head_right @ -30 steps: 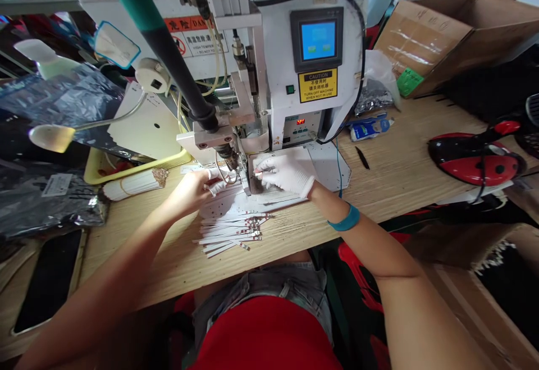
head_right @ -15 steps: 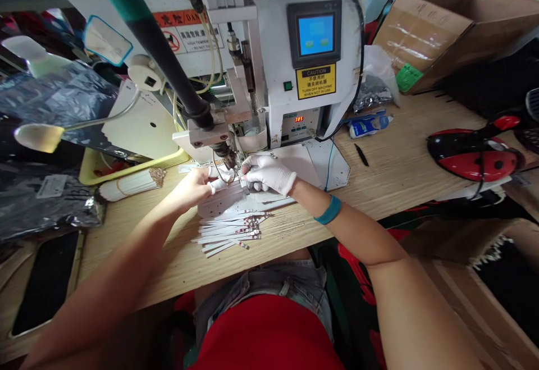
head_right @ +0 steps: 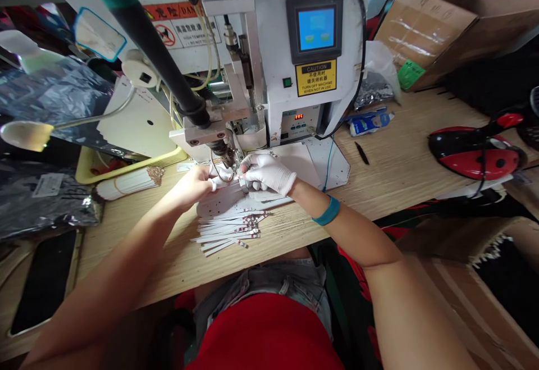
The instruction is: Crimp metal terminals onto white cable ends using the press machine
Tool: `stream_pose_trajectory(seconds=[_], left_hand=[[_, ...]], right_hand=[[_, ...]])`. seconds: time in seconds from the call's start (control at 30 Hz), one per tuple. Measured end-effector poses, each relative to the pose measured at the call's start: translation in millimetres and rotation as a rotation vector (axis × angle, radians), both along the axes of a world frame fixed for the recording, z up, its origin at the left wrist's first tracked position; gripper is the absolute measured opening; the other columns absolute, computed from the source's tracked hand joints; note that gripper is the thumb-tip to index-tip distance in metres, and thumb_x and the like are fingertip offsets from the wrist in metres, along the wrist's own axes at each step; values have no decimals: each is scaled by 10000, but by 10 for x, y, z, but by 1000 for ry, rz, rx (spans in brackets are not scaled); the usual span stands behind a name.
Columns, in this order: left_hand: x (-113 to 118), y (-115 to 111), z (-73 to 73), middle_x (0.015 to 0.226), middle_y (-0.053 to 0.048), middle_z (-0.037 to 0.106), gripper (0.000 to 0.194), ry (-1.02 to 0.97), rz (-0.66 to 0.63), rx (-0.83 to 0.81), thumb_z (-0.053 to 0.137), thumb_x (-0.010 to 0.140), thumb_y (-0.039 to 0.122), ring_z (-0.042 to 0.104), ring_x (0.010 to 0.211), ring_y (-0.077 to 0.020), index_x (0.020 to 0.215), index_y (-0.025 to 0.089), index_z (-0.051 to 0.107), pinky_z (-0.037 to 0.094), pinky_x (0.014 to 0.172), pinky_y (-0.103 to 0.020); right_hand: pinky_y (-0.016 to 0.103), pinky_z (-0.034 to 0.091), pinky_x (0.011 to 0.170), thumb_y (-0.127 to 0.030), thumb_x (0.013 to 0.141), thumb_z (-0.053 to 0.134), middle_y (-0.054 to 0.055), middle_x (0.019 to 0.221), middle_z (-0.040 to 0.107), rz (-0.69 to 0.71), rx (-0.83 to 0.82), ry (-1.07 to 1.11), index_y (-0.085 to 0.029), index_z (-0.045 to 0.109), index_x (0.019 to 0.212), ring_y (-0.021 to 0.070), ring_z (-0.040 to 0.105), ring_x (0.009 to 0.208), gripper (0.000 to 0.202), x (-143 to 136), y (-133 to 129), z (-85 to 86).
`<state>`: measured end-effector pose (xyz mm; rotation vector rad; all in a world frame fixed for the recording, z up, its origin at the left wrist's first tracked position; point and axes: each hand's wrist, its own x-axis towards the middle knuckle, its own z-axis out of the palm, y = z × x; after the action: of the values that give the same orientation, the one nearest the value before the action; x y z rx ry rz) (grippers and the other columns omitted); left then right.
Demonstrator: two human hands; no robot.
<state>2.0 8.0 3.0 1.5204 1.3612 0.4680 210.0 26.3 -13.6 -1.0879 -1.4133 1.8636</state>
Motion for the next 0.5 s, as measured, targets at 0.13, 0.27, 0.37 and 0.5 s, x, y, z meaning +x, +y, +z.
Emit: stream_pose_trajectory(seconds=[0.13, 0.27, 0.37, 0.5], left_hand=[[1, -3, 9, 520, 46, 336, 70, 11, -11, -4, 449, 547, 184, 275, 514, -82, 524, 178, 384, 189, 514, -246], [-19, 1, -18, 532, 39, 363, 30, 31, 13, 3, 445, 531, 183, 292, 517, -86, 530, 174, 416, 200, 518, -244], [-43, 17, -56, 545, 32, 401, 42, 32, 3, 0, 451, 527, 184, 309, 523, -92, 555, 168, 479, 220, 525, -244], [-55, 27, -54, 547, 24, 428, 98, 32, -10, 6, 441, 508, 186, 329, 530, -101, 568, 166, 516, 229, 520, -242]], right_hand=[[123, 283, 278, -92, 756, 607, -52, 555, 552, -1, -12, 11, -175, 519, 796, 38, 451, 367, 127, -3, 2, 4], [122, 286, 271, -58, 747, 590, -49, 550, 549, -22, -51, -10, -171, 534, 798, 37, 450, 357, 136, -10, -4, 30], [120, 288, 268, -33, 744, 576, -50, 538, 537, -44, -75, -24, -168, 541, 795, 36, 449, 351, 148, -13, -12, 42], [121, 291, 268, -23, 741, 575, -47, 550, 542, -47, -69, -12, -170, 545, 790, 37, 454, 356, 158, -9, -14, 34]])
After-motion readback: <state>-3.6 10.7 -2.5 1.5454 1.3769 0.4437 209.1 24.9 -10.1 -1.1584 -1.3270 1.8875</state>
